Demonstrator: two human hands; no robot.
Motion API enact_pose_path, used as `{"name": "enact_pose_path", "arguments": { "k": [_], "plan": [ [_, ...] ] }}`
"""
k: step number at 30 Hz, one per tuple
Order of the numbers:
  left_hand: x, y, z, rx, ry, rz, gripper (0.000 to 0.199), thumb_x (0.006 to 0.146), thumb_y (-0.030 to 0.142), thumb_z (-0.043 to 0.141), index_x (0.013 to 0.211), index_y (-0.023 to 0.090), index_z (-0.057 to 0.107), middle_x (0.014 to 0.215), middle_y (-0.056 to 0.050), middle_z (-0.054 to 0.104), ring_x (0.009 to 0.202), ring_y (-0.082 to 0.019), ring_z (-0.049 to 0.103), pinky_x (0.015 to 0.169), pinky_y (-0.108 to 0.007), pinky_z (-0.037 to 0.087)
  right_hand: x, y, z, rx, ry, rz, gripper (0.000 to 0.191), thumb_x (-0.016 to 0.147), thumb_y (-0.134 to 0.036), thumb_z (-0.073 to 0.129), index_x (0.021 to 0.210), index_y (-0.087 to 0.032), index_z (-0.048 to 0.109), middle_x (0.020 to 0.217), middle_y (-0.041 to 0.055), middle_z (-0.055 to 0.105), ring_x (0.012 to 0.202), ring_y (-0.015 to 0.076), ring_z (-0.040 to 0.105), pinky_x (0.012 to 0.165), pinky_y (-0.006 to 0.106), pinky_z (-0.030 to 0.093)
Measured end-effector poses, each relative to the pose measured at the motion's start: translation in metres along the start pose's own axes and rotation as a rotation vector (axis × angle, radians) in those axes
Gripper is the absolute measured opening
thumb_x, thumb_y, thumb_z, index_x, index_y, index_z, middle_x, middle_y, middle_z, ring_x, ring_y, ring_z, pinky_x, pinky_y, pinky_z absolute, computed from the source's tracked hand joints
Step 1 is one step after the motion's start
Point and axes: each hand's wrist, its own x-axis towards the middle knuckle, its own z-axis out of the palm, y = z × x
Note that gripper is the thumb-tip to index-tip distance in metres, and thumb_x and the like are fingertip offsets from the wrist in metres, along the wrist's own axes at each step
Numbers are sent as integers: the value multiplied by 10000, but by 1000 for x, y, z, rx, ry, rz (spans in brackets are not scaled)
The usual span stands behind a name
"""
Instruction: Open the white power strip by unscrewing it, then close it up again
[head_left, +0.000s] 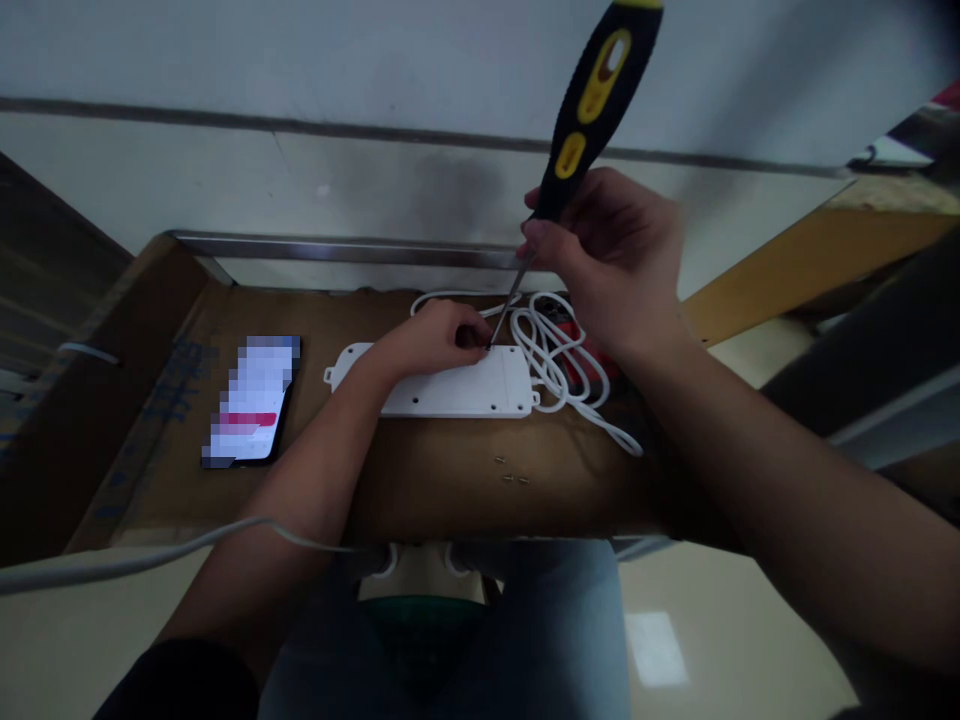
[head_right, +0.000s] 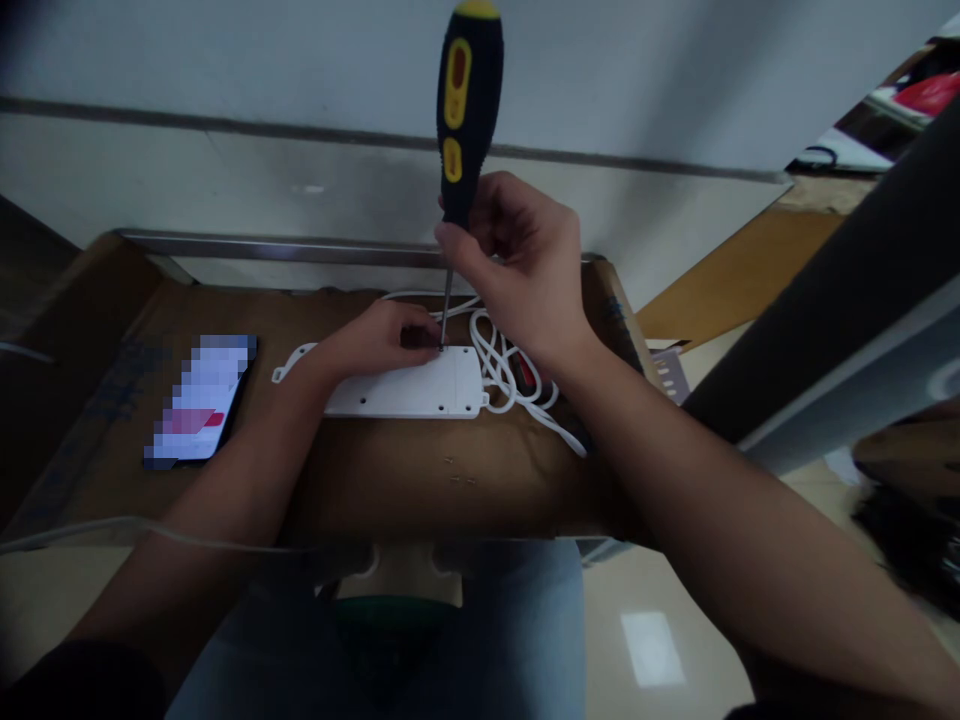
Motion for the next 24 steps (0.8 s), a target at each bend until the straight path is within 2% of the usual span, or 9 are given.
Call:
{"name": "enact_pose_path", "arguments": {
  "k": [8, 15, 24],
  "plan": [
    [-1, 0, 0, 5, -9, 14, 230, 838, 249, 680, 996, 142, 808, 910, -57, 786, 780, -155, 677, 725, -255, 486, 1, -5, 2, 25, 55, -20, 336, 775, -573, 891, 903, -297, 748, 804, -2, 695, 696, 162, 654, 650, 345, 576],
    [1, -2, 1, 26, -10, 28, 195, 861, 248, 686, 973, 150, 812, 915, -56, 785, 801, -162, 682, 746, -264, 479, 3, -7, 2, -11, 85, -15, 410, 738, -674, 875, 864, -314, 725, 811, -2, 689, 686, 167, 645, 686, 383, 613],
    [0, -3, 2, 54, 22, 54, 205, 874, 256, 659, 964, 158, 815, 930, -62, 797, 820, -171, 696, 754, -276, 481, 1, -9, 0, -62, 92, 3, 255, 841, -544, 832, 905, -335, 701, 870, -4, 712, 728, 189, 662, 737, 402, 614]
  ]
}}
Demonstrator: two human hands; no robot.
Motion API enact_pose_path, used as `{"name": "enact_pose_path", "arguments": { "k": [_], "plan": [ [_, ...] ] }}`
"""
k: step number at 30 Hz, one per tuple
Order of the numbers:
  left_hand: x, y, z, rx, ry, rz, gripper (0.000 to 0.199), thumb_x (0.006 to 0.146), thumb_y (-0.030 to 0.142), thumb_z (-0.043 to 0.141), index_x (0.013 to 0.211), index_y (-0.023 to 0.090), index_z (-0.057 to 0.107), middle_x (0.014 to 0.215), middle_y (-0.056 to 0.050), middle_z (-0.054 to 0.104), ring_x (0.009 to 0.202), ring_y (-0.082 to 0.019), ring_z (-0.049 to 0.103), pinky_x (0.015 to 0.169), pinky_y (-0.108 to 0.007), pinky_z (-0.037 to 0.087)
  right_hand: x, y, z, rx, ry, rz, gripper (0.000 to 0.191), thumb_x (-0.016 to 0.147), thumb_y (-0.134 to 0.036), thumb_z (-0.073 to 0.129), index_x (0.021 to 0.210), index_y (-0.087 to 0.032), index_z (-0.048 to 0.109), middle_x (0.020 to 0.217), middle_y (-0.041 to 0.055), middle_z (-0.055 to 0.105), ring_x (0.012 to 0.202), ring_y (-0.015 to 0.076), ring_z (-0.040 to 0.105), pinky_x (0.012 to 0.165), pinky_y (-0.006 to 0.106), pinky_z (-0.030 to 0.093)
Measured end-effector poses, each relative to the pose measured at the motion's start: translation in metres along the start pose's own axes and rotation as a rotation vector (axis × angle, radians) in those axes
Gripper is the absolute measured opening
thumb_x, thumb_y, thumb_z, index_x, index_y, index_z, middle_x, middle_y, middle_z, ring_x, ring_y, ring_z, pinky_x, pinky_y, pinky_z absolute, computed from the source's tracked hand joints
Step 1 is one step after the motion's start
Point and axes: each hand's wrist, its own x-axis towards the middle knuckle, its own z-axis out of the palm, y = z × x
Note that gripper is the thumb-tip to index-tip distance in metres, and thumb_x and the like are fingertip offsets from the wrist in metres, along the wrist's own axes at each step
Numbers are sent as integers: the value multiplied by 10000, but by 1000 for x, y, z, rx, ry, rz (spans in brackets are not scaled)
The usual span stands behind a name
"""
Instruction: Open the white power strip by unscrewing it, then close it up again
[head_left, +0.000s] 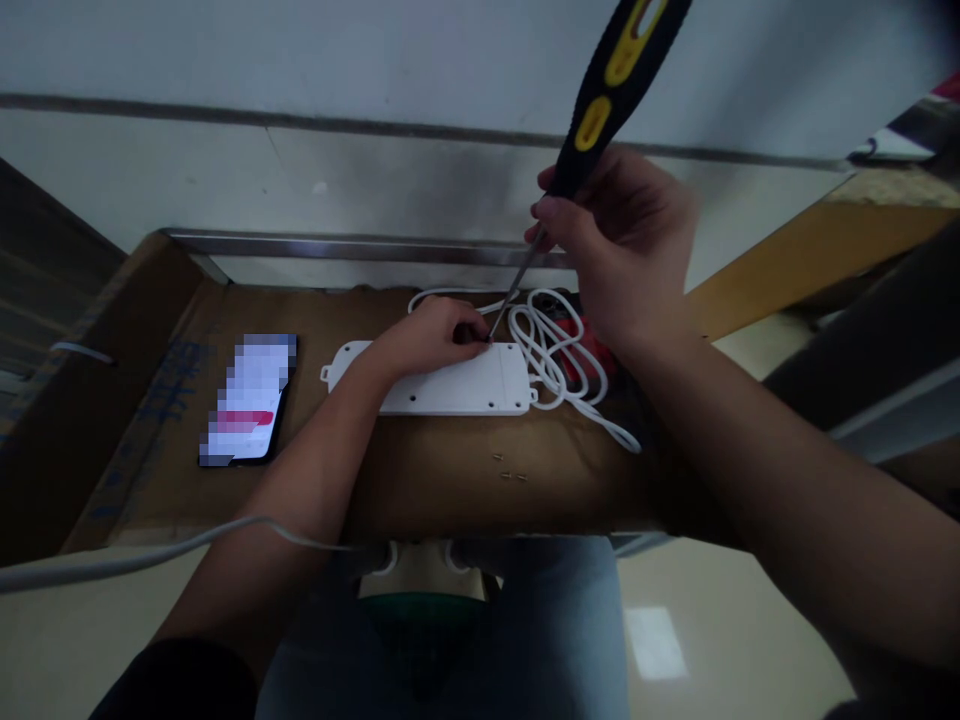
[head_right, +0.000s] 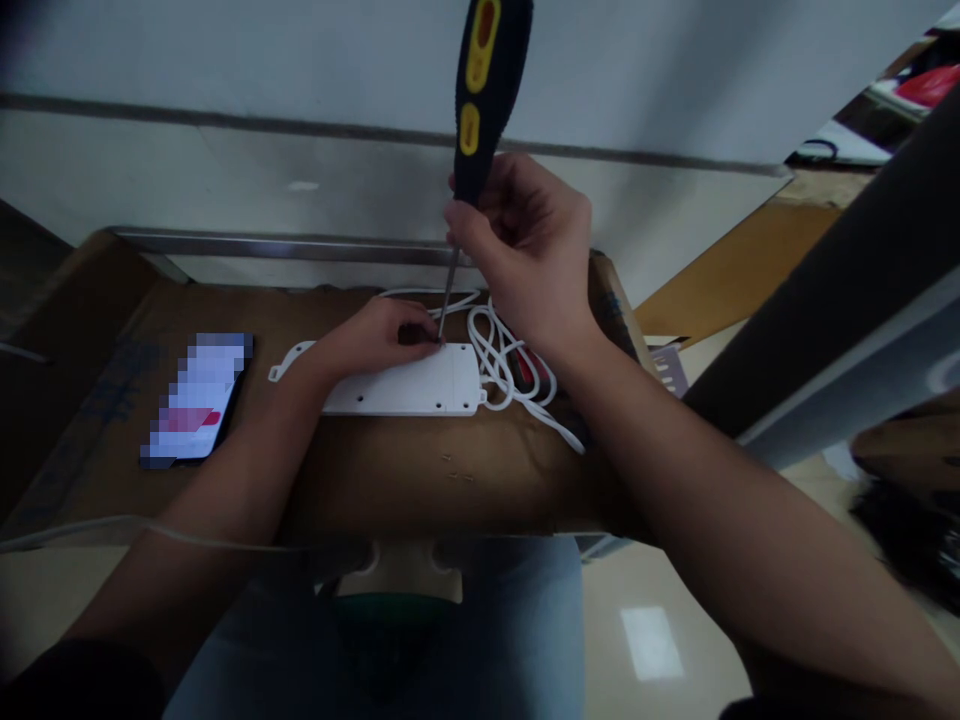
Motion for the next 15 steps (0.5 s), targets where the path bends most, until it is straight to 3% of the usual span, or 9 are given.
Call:
{"name": "enact_pose_path", "arguments": {
  "k": [4, 9, 12, 15],
  "plan": [
    [-1, 1, 0, 3, 12, -14, 212, 868, 271, 658, 958, 159, 814, 908, -54, 799, 788, -158, 686, 729, -264, 473, 1, -1, 1, -5, 47, 7, 245, 855, -558, 807, 886, -347, 688, 885, -7, 698, 753, 202, 665, 751, 415, 610],
    [-7, 7, -5, -60, 111, -51, 190, 848, 280, 686, 914, 149, 806, 797, -39, 775, 696, -134, 642, 678, -249, 466, 8, 4, -4, 35, 228, -56, 234, 877, -517, 801, 861, -322, 672, 777, 3, 638, 669, 198, 593, 668, 410, 533],
    [-19, 21, -14, -96, 233, -31, 167, 850, 273, 689, 890, 140, 782, 772, -30, 754, 688, -125, 635, 666, -237, 477, 12, 14, -12, 7, 234, -51, 214, 924, -540, 743, 856, -355, 657, 795, 4, 621, 724, 218, 587, 734, 426, 526],
    [-46, 41, -18, -39, 312, 12, 135, 857, 208, 667, 913, 155, 777, 838, -14, 775, 732, -114, 665, 714, -219, 513, 14, 24, -15, -3, 218, -34, 349, 885, -666, 742, 855, -329, 660, 785, -3, 617, 716, 197, 582, 693, 395, 494]
  ]
}}
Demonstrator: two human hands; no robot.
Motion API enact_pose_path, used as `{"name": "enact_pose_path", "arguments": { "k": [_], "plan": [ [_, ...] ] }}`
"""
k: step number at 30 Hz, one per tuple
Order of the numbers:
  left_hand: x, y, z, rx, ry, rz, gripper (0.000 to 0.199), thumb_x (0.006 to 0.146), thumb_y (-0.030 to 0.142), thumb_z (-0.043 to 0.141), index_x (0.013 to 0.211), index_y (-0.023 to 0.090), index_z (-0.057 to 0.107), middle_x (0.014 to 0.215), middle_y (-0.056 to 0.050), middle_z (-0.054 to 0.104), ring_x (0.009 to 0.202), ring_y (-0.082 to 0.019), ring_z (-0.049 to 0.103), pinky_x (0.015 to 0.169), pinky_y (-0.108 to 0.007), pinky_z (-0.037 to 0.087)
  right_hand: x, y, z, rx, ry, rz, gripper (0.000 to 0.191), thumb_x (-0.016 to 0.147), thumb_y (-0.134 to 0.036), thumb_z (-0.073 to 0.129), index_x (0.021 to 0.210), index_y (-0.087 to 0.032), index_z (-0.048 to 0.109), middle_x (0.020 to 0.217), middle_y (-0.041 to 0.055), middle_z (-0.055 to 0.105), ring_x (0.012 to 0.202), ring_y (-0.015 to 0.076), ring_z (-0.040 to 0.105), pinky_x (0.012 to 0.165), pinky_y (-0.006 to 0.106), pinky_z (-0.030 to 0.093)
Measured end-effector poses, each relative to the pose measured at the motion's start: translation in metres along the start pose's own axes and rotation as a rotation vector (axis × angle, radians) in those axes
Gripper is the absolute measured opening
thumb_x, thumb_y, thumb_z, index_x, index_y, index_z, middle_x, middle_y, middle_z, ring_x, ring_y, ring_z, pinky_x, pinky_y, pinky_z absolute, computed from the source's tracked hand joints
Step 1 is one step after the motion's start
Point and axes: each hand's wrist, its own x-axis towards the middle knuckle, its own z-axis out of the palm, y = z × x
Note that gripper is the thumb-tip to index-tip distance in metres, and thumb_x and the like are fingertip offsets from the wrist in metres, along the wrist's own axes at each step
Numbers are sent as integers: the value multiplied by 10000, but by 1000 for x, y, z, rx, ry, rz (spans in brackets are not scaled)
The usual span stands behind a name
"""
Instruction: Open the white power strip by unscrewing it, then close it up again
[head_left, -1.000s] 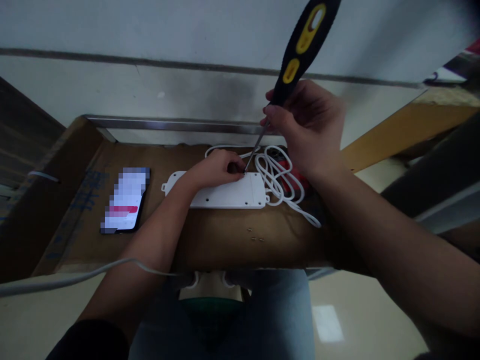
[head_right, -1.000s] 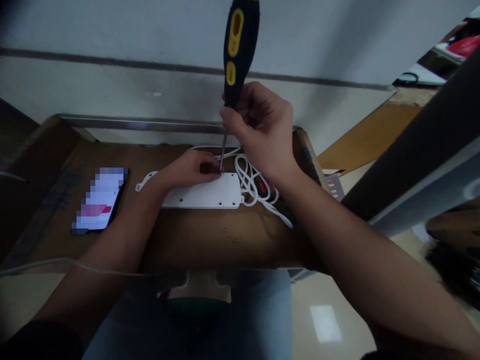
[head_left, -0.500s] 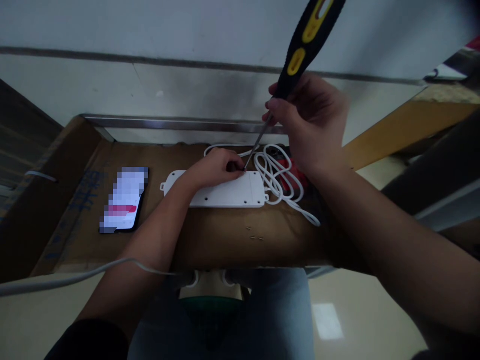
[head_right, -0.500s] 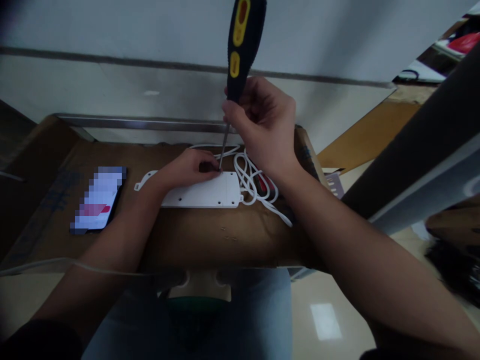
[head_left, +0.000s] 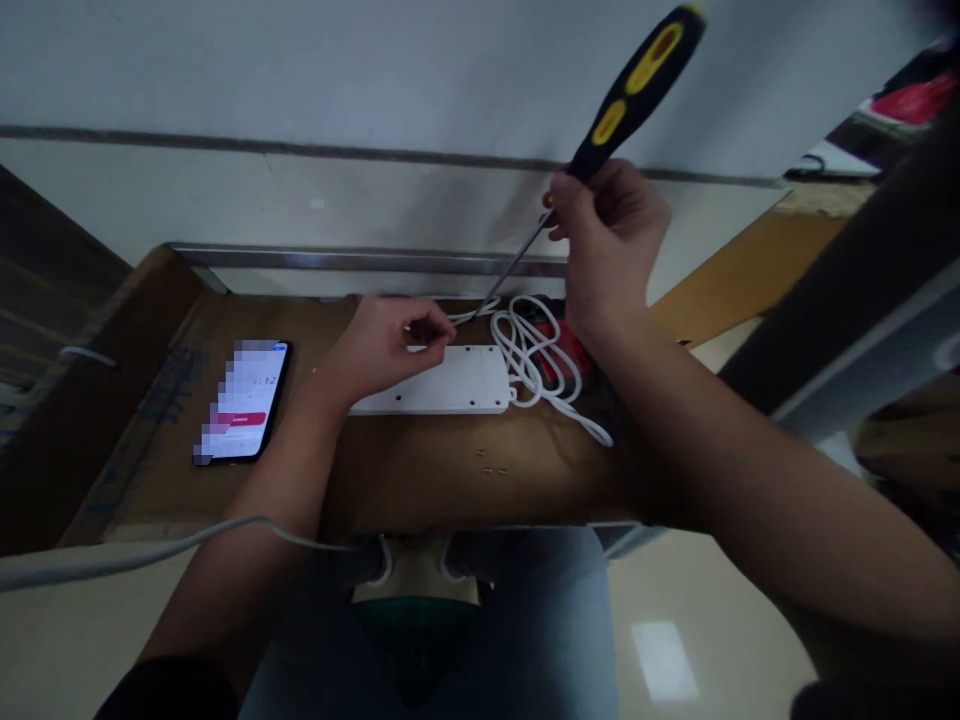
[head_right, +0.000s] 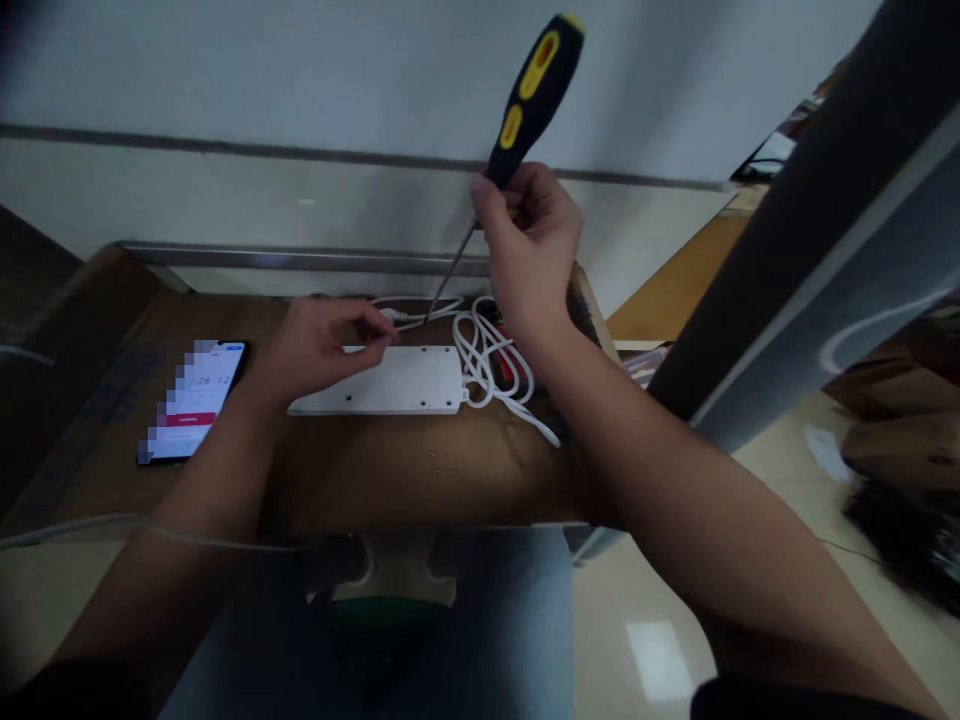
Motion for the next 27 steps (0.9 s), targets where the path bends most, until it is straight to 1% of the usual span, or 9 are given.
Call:
{"name": "enact_pose_path", "arguments": {
  "k": [3, 4, 6, 8, 10, 13, 16, 21, 27],
  "plan": [
    [-39, 16, -3, 134, -41, 85, 132, 887, 153, 660, 943, 168, 779, 870, 2, 774, 753, -98, 689, 744, -199, 532, 0, 7, 4, 88, -20, 25, 465, 827, -707, 777, 875, -258, 667, 750, -16, 625, 666, 134, 573, 632, 328, 476],
    [-54, 19, -2, 163, -96, 86, 149, 899, 134, 650, 959, 173, 781, 902, -2, 781, 776, -101, 703, 750, -198, 539, -1, 7, 7, 128, -47, 30, 477, 817, -696, 792, 888, -244, 658, 747, -18, 635, 661, 122, 580, 629, 317, 487],
    [-82, 21, 5, 218, -190, 102, 197, 923, 113, 628, 1017, 174, 791, 928, -20, 773, 811, -117, 714, 771, -218, 558, -3, 7, 12, 201, -116, 44, 472, 802, -663, 826, 911, -245, 634, 760, -19, 660, 673, 118, 608, 635, 308, 521],
    [-104, 19, 15, 275, -234, 114, 222, 948, 115, 611, 1049, 173, 800, 921, -36, 748, 805, -130, 702, 749, -233, 567, -7, 5, 17, 245, -178, 73, 455, 789, -636, 853, 909, -266, 617, 794, -18, 688, 711, 128, 643, 654, 312, 557],
    [-116, 16, 26, 307, -218, 104, 272, 962, 104, 591, 1130, 166, 797, 953, -57, 724, 866, -150, 697, 784, -256, 585, -13, 4, 22, 264, -236, 113, 445, 785, -629, 860, 908, -275, 621, 850, -10, 719, 757, 138, 671, 709, 327, 596],
    [-121, 14, 39, 317, -189, 128, 272, 998, 125, 588, 1177, 160, 791, 975, -69, 699, 905, -163, 677, 831, -287, 590, -25, 4, 30, 285, -303, 125, 491, 780, -673, 838, 941, -256, 635, 902, 4, 726, 801, 155, 694, 775, 369, 627],
    [-117, 15, 47, 329, -217, 129, 272, 1009, 146, 612, 1215, 178, 786, 993, -69, 689, 929, -168, 664, 854, -293, 580, -35, 3, 36, 255, -348, 100, 533, 780, -711, 812, 960, -242, 635, 891, 12, 706, 796, 172, 694, 752, 392, 627],
    [-115, 16, 51, 314, -211, 132, 301, 1015, 134, 606, 1246, 212, 782, 1045, -69, 701, 979, -169, 661, 888, -306, 573, -41, -1, 39, 227, -366, 83, 542, 780, -727, 800, 957, -241, 641, 866, 25, 701, 777, 193, 696, 787, 439, 640],
    [-113, 16, 55, 366, -194, 194, 289, 1015, 144, 617, 1232, 228, 788, 1049, -58, 720, 1007, -184, 656, 907, -325, 570, -41, -4, 39, 189, -373, 65, 515, 807, -700, 790, 975, -237, 641, 857, 34, 696, 781, 210, 699, 811, 471, 647]
  ]
}}
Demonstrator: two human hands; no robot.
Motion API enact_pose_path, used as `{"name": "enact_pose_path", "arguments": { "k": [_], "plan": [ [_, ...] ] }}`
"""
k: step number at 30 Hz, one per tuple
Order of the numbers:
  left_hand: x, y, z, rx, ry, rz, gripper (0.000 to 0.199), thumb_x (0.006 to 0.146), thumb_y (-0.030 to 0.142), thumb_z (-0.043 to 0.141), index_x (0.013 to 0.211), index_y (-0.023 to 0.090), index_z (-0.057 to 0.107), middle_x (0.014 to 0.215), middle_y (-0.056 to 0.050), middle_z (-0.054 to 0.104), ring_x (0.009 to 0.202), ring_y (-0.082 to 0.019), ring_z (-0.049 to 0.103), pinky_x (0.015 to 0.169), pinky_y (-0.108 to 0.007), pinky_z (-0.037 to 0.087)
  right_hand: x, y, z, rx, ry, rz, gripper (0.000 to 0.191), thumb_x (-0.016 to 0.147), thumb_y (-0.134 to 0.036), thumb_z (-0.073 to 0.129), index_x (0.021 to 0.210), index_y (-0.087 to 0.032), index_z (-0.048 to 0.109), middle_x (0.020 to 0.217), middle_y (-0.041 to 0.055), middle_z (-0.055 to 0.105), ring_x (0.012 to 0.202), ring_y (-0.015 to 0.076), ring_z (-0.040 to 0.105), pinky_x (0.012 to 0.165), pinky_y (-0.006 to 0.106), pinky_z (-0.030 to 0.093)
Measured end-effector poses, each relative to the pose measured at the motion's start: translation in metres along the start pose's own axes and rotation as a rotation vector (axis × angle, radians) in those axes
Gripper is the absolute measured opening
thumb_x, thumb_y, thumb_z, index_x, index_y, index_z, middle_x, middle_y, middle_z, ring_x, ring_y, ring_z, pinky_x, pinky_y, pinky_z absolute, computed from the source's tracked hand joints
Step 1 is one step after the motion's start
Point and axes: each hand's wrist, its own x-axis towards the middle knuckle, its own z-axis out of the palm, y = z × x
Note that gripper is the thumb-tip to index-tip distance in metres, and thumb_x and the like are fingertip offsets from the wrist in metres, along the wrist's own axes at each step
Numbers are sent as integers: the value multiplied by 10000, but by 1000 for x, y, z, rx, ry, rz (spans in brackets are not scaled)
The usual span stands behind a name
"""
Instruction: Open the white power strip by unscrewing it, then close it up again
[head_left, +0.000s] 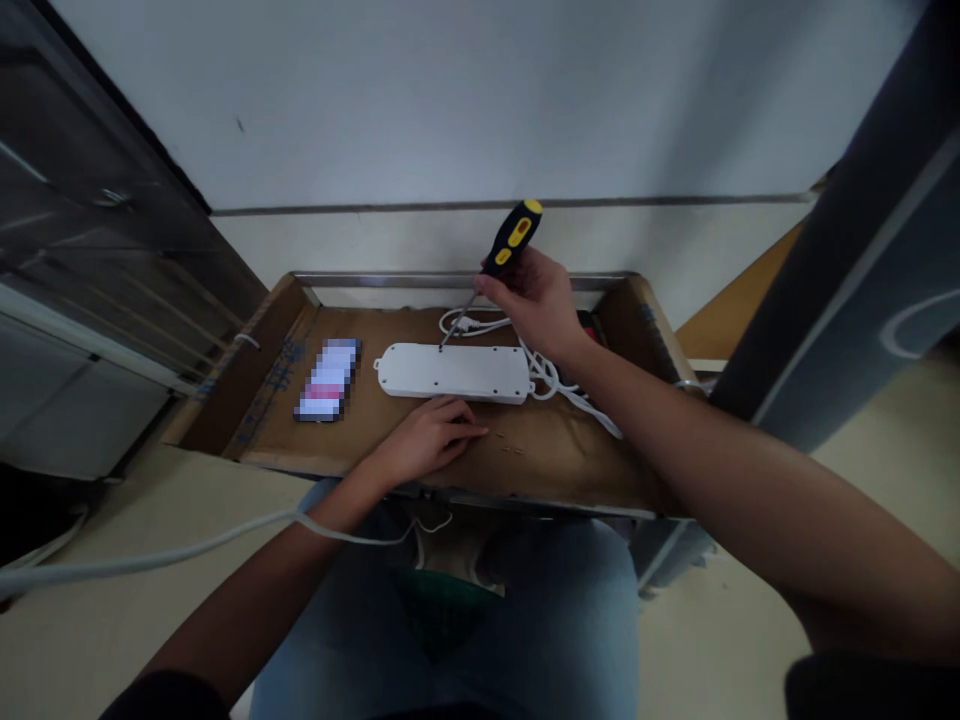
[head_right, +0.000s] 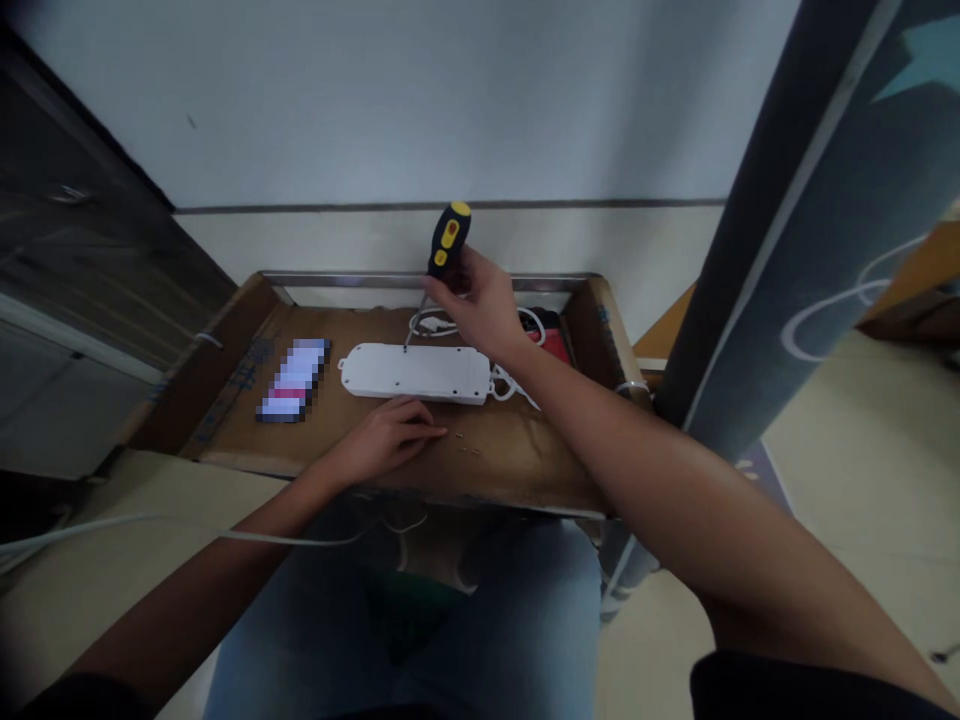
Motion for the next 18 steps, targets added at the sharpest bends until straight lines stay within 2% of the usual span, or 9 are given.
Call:
{"name": "enact_pose_path", "arguments": {
  "k": [6, 9, 18],
  "plan": [
    [-2, 2, 1, 32, 81, 51, 191, 1040, 212, 628, 1124, 190, 799, 972, -37, 761, 892, -154, 675, 834, -299, 569, -1, -5, 1, -39, -7, 2, 593, 774, -791, 761, 947, -238, 635, 849, 36, 689, 770, 212, 677, 815, 492, 660],
    [-4, 2, 2, 37, 64, 36, 194, 1055, 237, 614, 1090, 193, 800, 977, -40, 778, 897, -150, 691, 849, -300, 577, -1, -6, 1, -47, -18, -5, 615, 774, -811, 746, 978, -239, 643, 874, 38, 702, 778, 209, 675, 811, 487, 664],
    [-2, 7, 0, 52, 102, 5, 150, 1008, 189, 657, 1049, 171, 801, 946, -45, 755, 885, -158, 674, 820, -287, 583, -1, -8, 0, -58, -25, -17, 648, 773, -842, 717, 983, -234, 638, 845, 38, 684, 756, 206, 659, 775, 471, 646]
  ]
}}
